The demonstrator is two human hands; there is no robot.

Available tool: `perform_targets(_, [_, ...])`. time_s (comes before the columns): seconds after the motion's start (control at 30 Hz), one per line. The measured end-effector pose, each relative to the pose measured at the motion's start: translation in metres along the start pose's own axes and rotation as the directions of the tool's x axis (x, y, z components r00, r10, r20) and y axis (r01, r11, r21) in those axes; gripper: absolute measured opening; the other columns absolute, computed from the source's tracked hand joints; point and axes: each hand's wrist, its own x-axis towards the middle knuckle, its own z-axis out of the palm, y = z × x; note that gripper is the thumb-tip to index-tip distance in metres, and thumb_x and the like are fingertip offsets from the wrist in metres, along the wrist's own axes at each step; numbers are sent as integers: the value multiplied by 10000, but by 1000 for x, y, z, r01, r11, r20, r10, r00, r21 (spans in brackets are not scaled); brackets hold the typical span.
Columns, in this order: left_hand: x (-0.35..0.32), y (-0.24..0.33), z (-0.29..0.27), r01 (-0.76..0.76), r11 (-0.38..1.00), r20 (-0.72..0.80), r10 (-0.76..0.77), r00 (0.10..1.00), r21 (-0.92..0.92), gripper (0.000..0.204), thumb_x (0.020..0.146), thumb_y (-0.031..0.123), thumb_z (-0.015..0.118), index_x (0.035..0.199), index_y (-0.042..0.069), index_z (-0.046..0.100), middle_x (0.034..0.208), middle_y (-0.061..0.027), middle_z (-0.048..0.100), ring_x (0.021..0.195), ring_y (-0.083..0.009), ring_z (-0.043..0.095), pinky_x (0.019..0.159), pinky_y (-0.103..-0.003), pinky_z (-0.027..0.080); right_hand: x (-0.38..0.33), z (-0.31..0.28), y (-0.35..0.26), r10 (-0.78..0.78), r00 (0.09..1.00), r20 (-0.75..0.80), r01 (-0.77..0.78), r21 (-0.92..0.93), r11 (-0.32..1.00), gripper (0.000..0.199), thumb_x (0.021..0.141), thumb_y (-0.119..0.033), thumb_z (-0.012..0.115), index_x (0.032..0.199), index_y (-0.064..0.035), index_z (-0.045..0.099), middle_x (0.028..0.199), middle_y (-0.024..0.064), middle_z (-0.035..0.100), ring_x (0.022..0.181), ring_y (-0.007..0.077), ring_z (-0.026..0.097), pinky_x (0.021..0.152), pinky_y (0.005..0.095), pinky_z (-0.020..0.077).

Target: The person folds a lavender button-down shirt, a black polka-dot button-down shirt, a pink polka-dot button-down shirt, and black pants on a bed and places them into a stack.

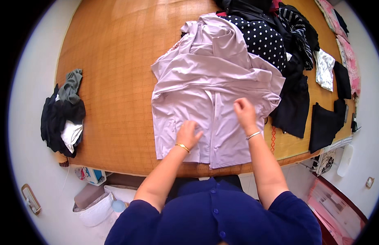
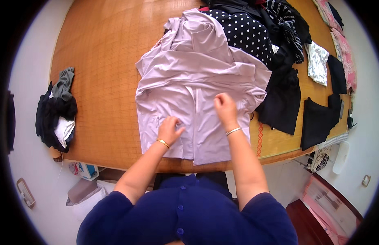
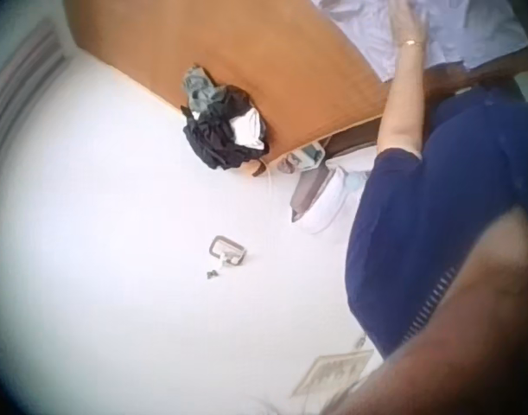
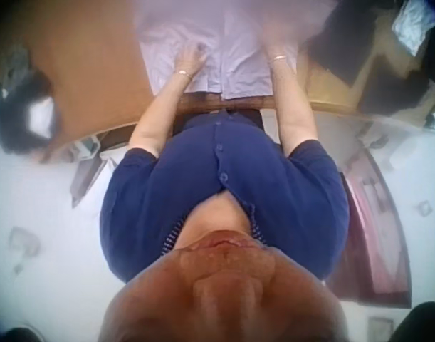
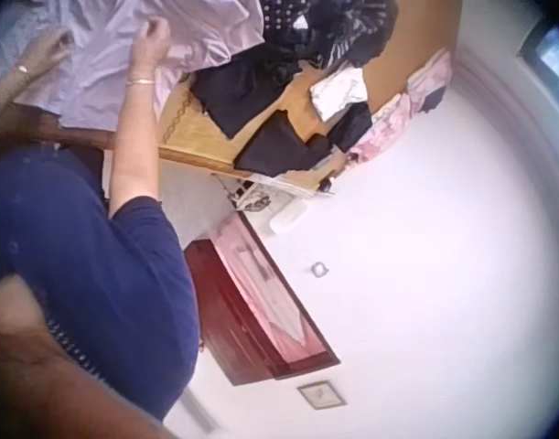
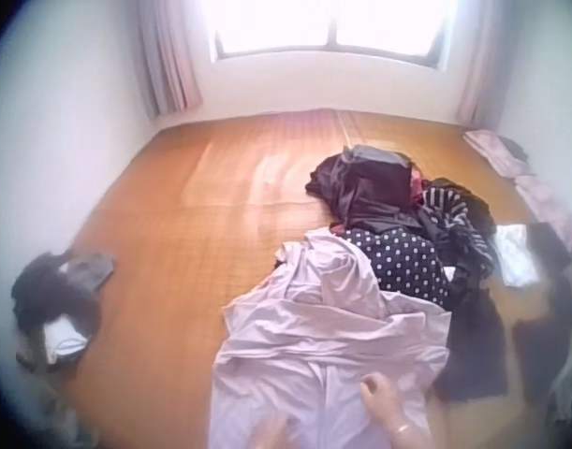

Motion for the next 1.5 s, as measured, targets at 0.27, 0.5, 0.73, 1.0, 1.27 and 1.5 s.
perform_targets(0.27, [-100, -55, 7, 234, 967, -13, -234, 972, 103, 355, 709, 148, 688, 1013, 71, 520, 1026, -148, 509, 996, -325, 498, 850, -413, 438, -106, 59, -32, 16, 949, 315, 45, -185, 982, 239, 783, -167, 629, 998, -81, 566, 922, 118, 608, 822, 313, 603, 719, 392, 492])
perform_targets(0.5, [-107, -89, -13, 413, 899, -422, -321, 848, 146, 350, 730, 103, 664, 1039, 76, 501, 1077, -160, 504, 1036, -337, 494, 871, -412, 426, -117, 66, -22, -124, 991, 49, 133, -330, 935, 292, 759, -144, 637, 1027, -71, 547, 954, 136, 584, 887, 314, 582, 778, 426, 476])
perform_targets(0.73, [-129, -133, -25, 642, 767, -30, -642, 766, 7, 414, 728, 47, 641, 1117, 52, 499, 1121, -164, 487, 1071, -353, 480, 902, -417, 412, -84, 57, -17, 88, 979, 181, -39, -261, 965, 245, 763, -112, 624, 997, -66, 565, 930, 132, 584, 890, 309, 574, 787, 414, 471])
perform_targets(1.0, [-10, -60, -61, 66, 996, -479, -30, 877, 58, 402, 731, 41, 626, 1122, 44, 533, 1191, -160, 498, 1146, -342, 460, 983, -404, 371, 53, -44, 9, -109, 771, -627, -21, -197, 980, 333, 770, -139, 648, 1075, -39, 558, 986, 126, 598, 914, 291, 570, 810, 379, 456])
perform_targets(1.27, [160, -53, -109, 29, 999, -490, -9, 872, 33, 386, 731, 56, 616, 1111, 61, 545, 1168, -146, 521, 1115, -323, 477, 972, -396, 381, 64, -103, 26, -54, 929, -365, -82, -348, 934, 114, 773, -101, 604, 877, -59, 628, 843, 107, 634, 799, 284, 614, 687, 377, 488])
perform_targets(1.5, [261, -37, -108, 59, 989, -363, -7, 932, 133, 371, 764, 100, 614, 1129, 86, 547, 1151, -134, 548, 1100, -301, 500, 962, -396, 395, 144, -53, -42, -387, 884, -263, 300, -315, 900, 277, 787, -107, 620, 1057, -47, 599, 993, 117, 620, 943, 295, 574, 839, 371, 456])
